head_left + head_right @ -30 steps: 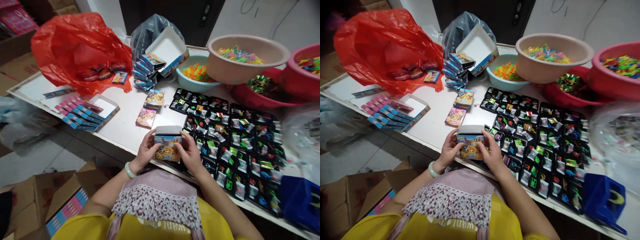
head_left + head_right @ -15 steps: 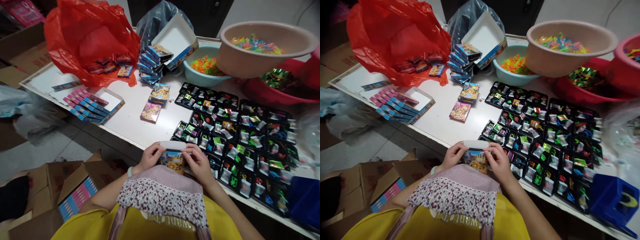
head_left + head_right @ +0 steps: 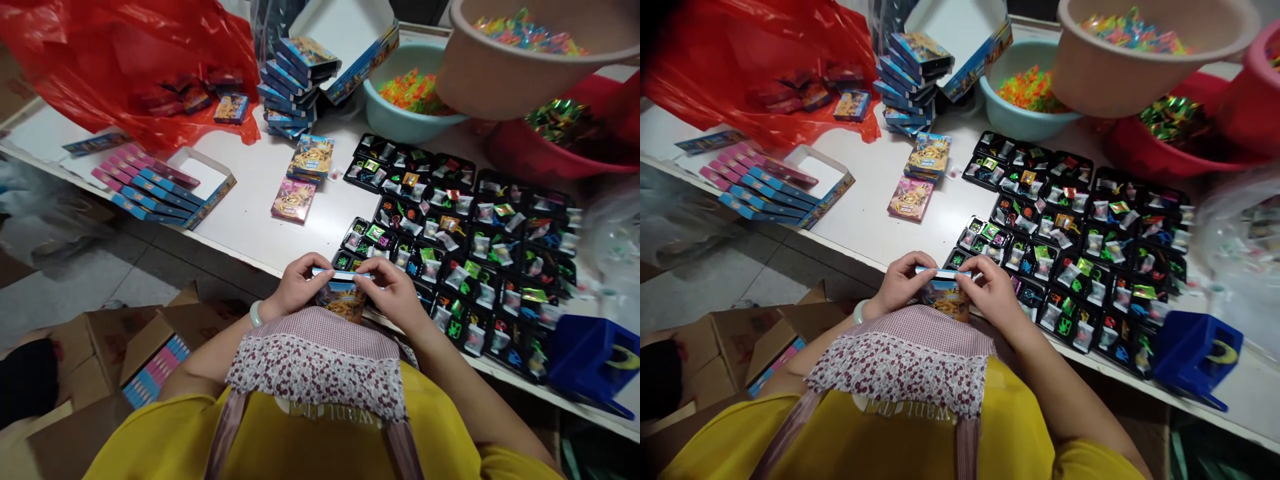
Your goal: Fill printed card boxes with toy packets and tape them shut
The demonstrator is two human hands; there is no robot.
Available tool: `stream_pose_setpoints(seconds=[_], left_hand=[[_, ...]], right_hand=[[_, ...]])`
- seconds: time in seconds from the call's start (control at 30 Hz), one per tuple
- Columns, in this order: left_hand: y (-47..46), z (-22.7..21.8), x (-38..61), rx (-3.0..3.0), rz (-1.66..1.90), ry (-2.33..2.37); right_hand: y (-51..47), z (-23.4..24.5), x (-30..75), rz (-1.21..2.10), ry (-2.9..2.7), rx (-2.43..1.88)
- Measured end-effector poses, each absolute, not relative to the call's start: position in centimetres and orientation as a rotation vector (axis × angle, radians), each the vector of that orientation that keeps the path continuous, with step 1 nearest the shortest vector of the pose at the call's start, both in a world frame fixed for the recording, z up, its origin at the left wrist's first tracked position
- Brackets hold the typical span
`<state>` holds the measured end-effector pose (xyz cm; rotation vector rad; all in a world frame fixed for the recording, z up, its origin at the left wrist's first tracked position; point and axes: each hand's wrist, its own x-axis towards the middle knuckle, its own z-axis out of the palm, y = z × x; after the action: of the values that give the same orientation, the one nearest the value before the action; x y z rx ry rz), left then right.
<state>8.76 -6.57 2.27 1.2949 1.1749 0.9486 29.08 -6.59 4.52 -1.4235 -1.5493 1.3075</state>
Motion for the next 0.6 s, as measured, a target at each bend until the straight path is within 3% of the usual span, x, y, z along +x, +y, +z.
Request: stream_pose_setpoints(seconds=[0.27,0.6], left_hand=[[-6.7,1.8,5.9,1.608,0.908,0.654],[-6.3,2.3,7.4,1.550,0.868,0.984]], right_hand=[[-8.5,4.3,30.9,1.170,-1.873,-1.121],[-10.7,4.5,32.7,1.241,-1.555,-1.290]])
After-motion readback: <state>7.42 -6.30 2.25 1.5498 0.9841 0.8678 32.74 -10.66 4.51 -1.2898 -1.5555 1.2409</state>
